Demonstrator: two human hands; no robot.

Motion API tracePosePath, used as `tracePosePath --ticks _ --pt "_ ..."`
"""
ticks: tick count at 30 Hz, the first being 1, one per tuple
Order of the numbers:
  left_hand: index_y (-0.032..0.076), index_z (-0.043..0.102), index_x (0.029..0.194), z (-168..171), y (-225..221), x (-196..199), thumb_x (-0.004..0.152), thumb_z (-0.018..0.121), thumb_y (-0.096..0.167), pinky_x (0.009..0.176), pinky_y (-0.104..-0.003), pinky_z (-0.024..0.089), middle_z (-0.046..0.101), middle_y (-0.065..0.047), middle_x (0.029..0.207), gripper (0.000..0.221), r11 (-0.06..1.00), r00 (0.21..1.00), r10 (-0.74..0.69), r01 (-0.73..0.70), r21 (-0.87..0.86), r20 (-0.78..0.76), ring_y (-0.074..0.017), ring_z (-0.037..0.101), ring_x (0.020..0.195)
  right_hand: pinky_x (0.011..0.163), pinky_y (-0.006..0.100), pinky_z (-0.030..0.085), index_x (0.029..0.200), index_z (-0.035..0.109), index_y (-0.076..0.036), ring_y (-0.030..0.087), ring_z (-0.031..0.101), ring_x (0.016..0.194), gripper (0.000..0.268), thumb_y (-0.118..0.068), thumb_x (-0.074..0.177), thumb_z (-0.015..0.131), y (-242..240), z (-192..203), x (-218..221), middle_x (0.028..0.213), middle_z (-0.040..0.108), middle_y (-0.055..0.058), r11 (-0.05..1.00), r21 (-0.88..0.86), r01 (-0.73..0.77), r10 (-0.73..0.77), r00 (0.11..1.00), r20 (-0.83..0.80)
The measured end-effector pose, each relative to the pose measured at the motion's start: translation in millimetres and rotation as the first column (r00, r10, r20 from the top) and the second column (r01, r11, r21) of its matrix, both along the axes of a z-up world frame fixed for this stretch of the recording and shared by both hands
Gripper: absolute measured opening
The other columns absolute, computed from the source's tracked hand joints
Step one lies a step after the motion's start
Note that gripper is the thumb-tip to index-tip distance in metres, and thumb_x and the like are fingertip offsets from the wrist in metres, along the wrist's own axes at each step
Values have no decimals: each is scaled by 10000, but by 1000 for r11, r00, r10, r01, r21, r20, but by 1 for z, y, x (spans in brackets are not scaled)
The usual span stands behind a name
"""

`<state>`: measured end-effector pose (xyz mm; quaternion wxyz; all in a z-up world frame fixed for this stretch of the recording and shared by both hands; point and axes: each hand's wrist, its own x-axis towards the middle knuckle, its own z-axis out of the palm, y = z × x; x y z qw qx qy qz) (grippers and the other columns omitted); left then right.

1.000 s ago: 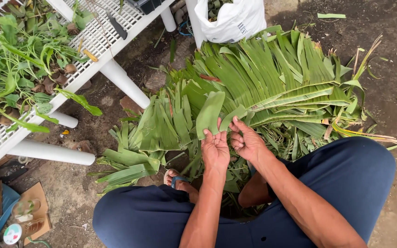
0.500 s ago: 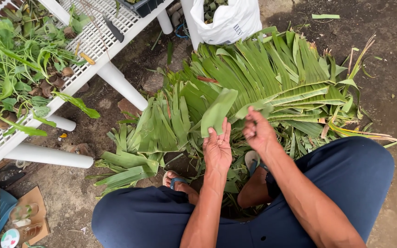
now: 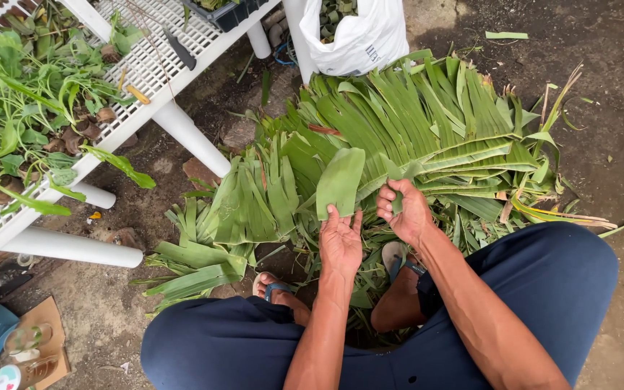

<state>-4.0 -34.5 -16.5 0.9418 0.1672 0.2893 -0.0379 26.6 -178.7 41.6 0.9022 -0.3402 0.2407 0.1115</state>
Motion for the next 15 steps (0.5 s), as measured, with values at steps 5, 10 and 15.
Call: tracePosePath --ticks 5,10,15 --pt "230 559 1366 -1 0 1 965 711 351 1208 -480 314 583 -91 1477 445 999 998 -52 52 -5 -36 -253 466 1421 643 294 541 1168 560 -51 146 544 699 221 -150 1047 403 5 16 -5 731 424 -28 980 -162 -116 130 988 78" --pt "227 570 1343 3 -1 1 951 732 363 1191 -471 339 604 -89 1442 446 995 995 -87 84 -49 -56 -249 495 1374 614 257 549 983 607 -80 152 649 727 100 2 961 554 -1 -11 -3 917 689 77 989 -121 -80 93 990 104" --pt "166 589 1285 18 -7 -2 941 753 277 1118 -472 461 655 -147 1345 397 987 989 -122 112 -113 -81 -281 588 1266 441 192 462 941 639 -93 55 541 553 191 -255 966 738 -1 -5 -7 856 683 38 982 -154 -110 105 994 -39"
